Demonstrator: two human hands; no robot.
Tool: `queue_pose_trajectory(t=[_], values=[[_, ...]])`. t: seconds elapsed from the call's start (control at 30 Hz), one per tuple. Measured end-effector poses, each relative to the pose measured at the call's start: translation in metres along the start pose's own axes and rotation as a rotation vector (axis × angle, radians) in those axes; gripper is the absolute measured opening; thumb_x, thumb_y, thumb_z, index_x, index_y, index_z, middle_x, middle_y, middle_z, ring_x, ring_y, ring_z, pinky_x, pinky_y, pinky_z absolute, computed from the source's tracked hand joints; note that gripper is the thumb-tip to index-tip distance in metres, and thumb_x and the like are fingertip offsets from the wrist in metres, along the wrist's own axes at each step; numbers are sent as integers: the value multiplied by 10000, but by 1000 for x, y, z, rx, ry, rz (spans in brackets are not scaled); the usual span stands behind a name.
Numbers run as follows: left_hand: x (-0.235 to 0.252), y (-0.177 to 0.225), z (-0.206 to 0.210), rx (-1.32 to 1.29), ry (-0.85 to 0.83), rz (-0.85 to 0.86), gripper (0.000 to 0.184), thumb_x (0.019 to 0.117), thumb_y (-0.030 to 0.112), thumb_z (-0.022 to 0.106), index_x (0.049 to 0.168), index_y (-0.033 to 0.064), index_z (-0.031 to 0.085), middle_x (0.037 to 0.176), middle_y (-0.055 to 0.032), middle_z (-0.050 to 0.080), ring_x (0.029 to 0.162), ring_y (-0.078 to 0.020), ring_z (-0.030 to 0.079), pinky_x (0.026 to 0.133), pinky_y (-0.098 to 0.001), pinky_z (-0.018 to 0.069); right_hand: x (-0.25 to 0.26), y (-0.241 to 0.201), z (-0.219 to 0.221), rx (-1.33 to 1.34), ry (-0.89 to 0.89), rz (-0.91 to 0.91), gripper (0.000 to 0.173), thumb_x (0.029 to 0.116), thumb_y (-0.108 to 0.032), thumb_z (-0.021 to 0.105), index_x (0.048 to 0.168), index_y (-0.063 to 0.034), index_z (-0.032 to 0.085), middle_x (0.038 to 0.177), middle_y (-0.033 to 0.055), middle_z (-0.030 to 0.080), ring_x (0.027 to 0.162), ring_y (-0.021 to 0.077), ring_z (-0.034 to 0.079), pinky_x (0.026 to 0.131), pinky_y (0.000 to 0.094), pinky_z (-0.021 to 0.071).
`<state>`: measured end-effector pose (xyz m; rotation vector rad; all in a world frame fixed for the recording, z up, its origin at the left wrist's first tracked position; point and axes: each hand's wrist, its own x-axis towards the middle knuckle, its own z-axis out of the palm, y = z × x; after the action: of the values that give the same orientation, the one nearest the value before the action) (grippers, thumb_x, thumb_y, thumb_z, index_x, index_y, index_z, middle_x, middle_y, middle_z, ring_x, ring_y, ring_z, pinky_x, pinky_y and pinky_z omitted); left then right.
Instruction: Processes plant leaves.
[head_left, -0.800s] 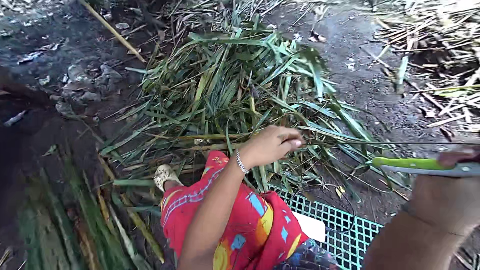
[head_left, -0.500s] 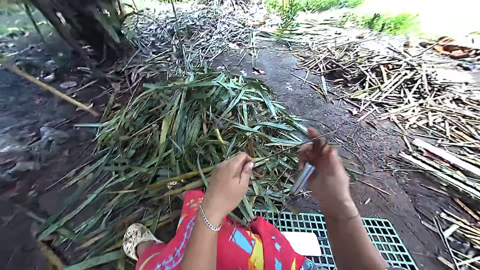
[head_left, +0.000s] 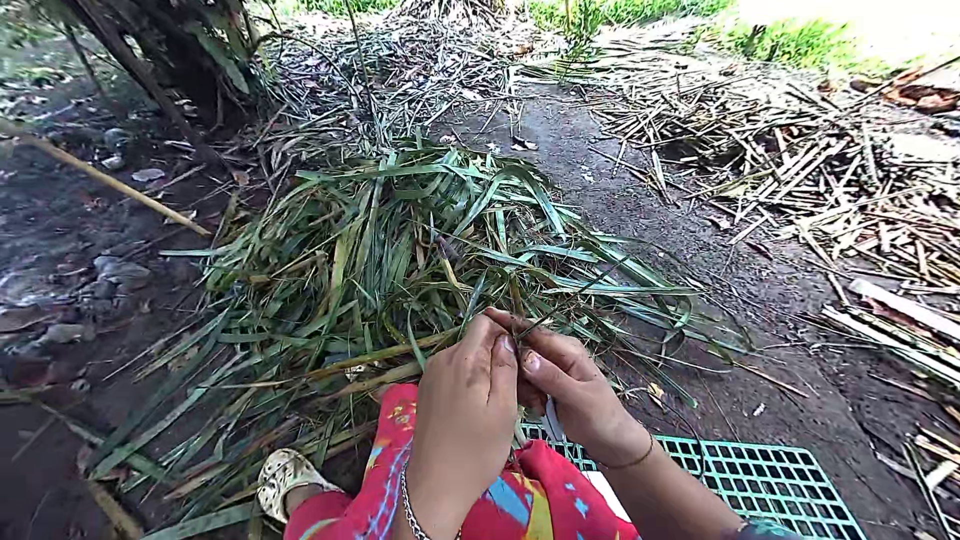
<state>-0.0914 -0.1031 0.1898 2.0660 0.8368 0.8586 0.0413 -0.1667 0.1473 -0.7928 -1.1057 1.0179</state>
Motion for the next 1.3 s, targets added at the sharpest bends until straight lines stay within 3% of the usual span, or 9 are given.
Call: queue_pose_trajectory(t=[0.2, 0.33, 0.5, 0.6, 0.7, 0.8, 0.97, 1.1, 1.3], values=[[-3, 6, 2, 86, 38, 25, 266, 1028, 245, 445, 991, 111, 672, 679, 50, 588, 631, -54, 576, 592, -267, 466, -1, -9, 0, 41, 75, 48, 275, 1020, -244, 573, 1208, -70, 673, 726, -167, 608, 587, -78, 518, 534, 112, 442], [-1, 6, 6, 160, 53, 58, 264, 1027, 244, 448, 944, 104, 655, 650, 33, 552, 583, -85, 543, 549, -281, 442, -1, -13, -10, 34, 111, 52, 320, 1026, -234, 557, 1282, -73, 662, 700, -150, 606, 582, -66, 518, 550, 121, 449], [1, -1, -10, 213, 85, 21, 266, 1020, 262, 446, 906, 132, 649, 625, 62, 513, 570, -56, 508, 534, -257, 401, 10, -30, -45, -36, 360, 50, 377, 1051, -254, 432, 1359, -137, 615, 543, -116, 502, 480, -27, 478, 510, 138, 429], [2, -4, -12, 249, 84, -11, 272, 1012, 275, 442, 892, 134, 642, 611, 69, 489, 559, -51, 492, 532, -259, 393, 9, -29, -44, 43, 230, 153, 388, 1037, -298, 485, 1391, -176, 590, 561, -130, 497, 487, -38, 468, 506, 133, 418], [3, -4, -10, 237, 58, -30, 276, 1008, 269, 442, 902, 118, 648, 620, 64, 498, 560, -56, 493, 535, -266, 398, 6, -22, -27, 144, 21, 276, 395, 1018, -224, 486, 1390, -117, 563, 608, -160, 491, 517, -59, 450, 513, 125, 397], [2, -7, -14, 181, 28, -64, 268, 1009, 278, 443, 900, 131, 640, 628, 91, 485, 558, -13, 472, 528, -225, 380, 11, -20, -33, 149, 38, 258, 367, 1010, -220, 493, 1336, -112, 624, 596, -147, 508, 505, -56, 455, 508, 124, 401], [3, -23, -45, 16, -15, -147, 224, 1001, 276, 475, 877, 182, 636, 650, 149, 481, 541, 62, 423, 501, -144, 340, 27, -36, -73, 39, 252, 114, 376, 1034, -247, 440, 1337, -136, 632, 527, -120, 459, 448, -29, 424, 474, 140, 391], [-13, -42, -85, -82, -20, -191, 180, 998, 276, 505, 875, 228, 627, 719, 200, 547, 570, 105, 453, 504, -97, 356, 35, -49, -101, -72, 351, 51, 392, 1080, -262, 340, 1362, -161, 594, 540, -120, 424, 429, -29, 397, 435, 129, 369], [-48, -69, -156, -221, -121, -350, 278, 982, 69, 413, 901, 254, 604, 704, 242, 560, 545, 105, 450, 501, -102, 370, 49, -58, -129, -58, 433, 27, 398, 1095, -228, 297, 1360, -139, 581, 538, -122, 415, 417, -33, 373, 423, 126, 350]])
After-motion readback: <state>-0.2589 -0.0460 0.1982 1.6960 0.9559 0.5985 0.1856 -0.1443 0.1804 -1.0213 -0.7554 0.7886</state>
